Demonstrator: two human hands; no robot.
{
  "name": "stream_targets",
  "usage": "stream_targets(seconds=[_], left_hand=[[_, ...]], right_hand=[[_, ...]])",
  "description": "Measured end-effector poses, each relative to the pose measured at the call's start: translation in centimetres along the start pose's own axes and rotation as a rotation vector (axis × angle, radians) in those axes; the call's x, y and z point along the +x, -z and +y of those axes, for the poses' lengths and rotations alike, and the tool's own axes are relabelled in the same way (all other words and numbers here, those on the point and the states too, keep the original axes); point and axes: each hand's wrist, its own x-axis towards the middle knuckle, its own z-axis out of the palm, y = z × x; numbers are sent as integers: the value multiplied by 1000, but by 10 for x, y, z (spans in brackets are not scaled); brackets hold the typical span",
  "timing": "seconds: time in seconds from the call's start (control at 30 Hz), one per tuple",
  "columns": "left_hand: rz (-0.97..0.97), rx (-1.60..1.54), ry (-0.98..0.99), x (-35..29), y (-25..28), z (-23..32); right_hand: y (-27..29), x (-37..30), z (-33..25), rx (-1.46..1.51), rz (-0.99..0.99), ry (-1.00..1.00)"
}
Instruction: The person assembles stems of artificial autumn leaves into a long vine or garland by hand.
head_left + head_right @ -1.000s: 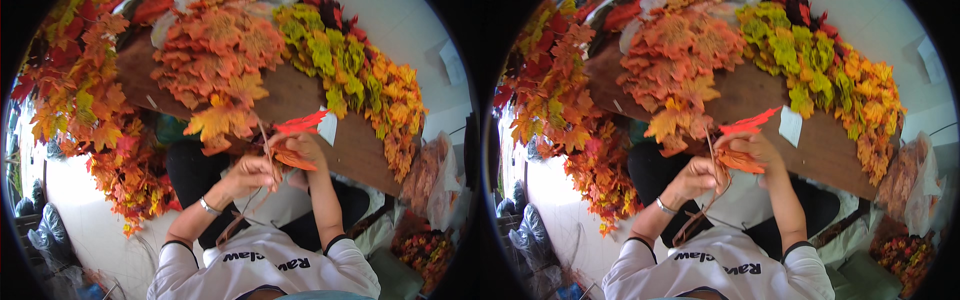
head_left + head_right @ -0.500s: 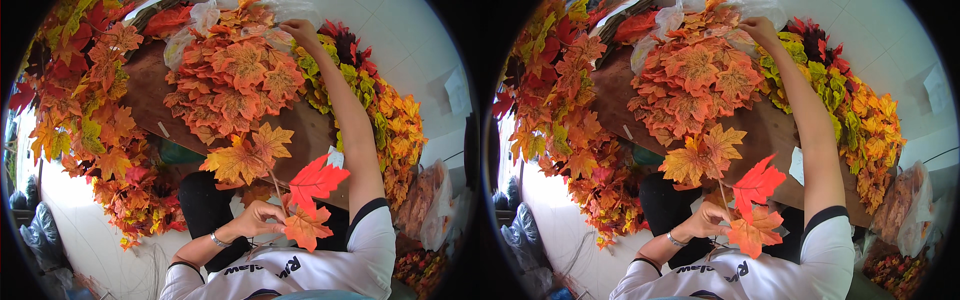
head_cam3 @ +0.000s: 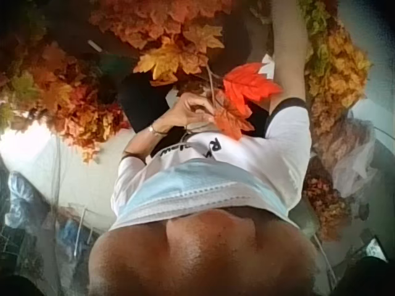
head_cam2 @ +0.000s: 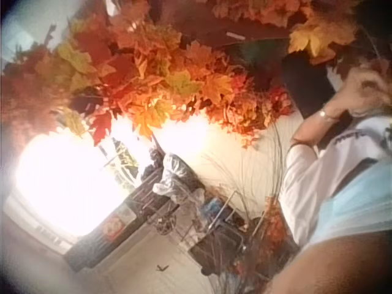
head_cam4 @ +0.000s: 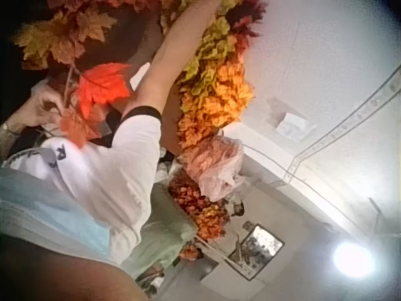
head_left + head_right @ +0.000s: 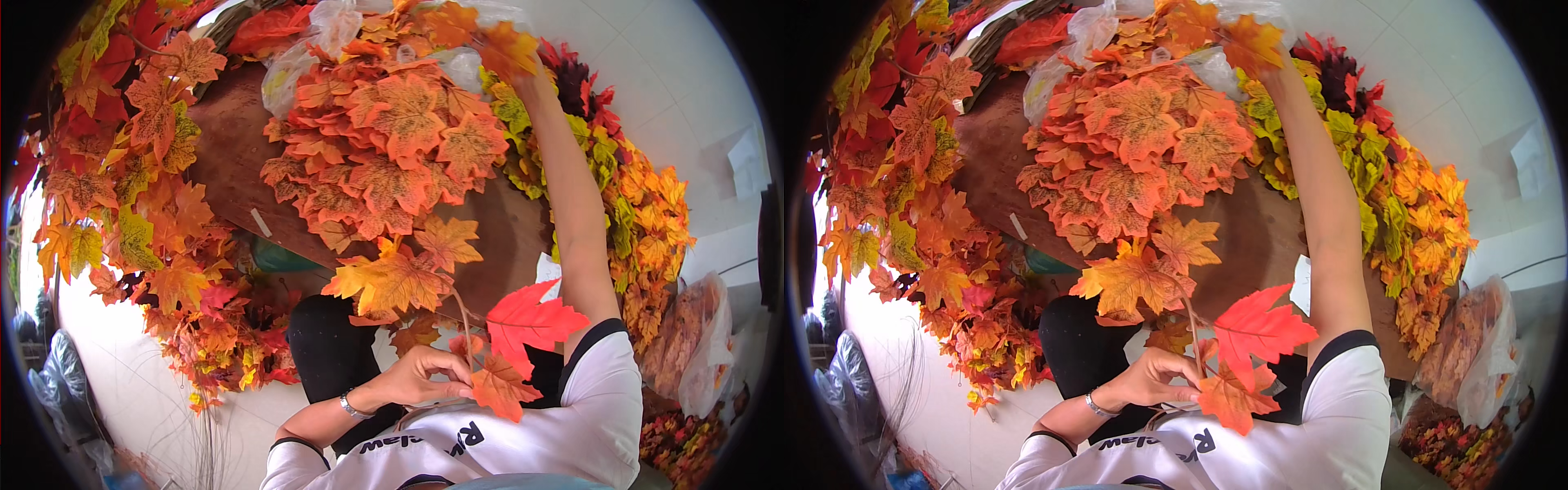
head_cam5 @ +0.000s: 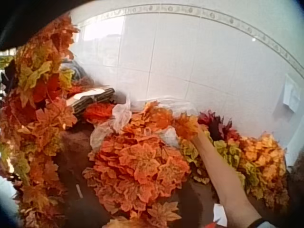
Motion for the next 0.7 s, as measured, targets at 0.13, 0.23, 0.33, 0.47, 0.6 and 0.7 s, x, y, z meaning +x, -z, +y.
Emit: stream_targets(seconds=[0.13, 0.23, 0.33, 0.47, 0.6, 0.7], left_hand=[[95, -9, -6, 2, -5, -4], [199, -51, -27, 4, -10, -10], [358, -48, -26, 12, -10, -17], [524, 37, -68, 21, -4, -30], [530, -79, -120, 32, -9, -28], [495, -23, -78, 36, -14, -31]], right_hand=[[-44, -79, -72, 617, 0, -89], [-74, -141, -85, 388, 231, -117], [-101, -204, -100, 335, 180, -242], [-155, -292, -149, -120, 212, -367], [-211, -371, -149, -4, 187, -372], [-247, -397, -118, -181, 300, -461]])
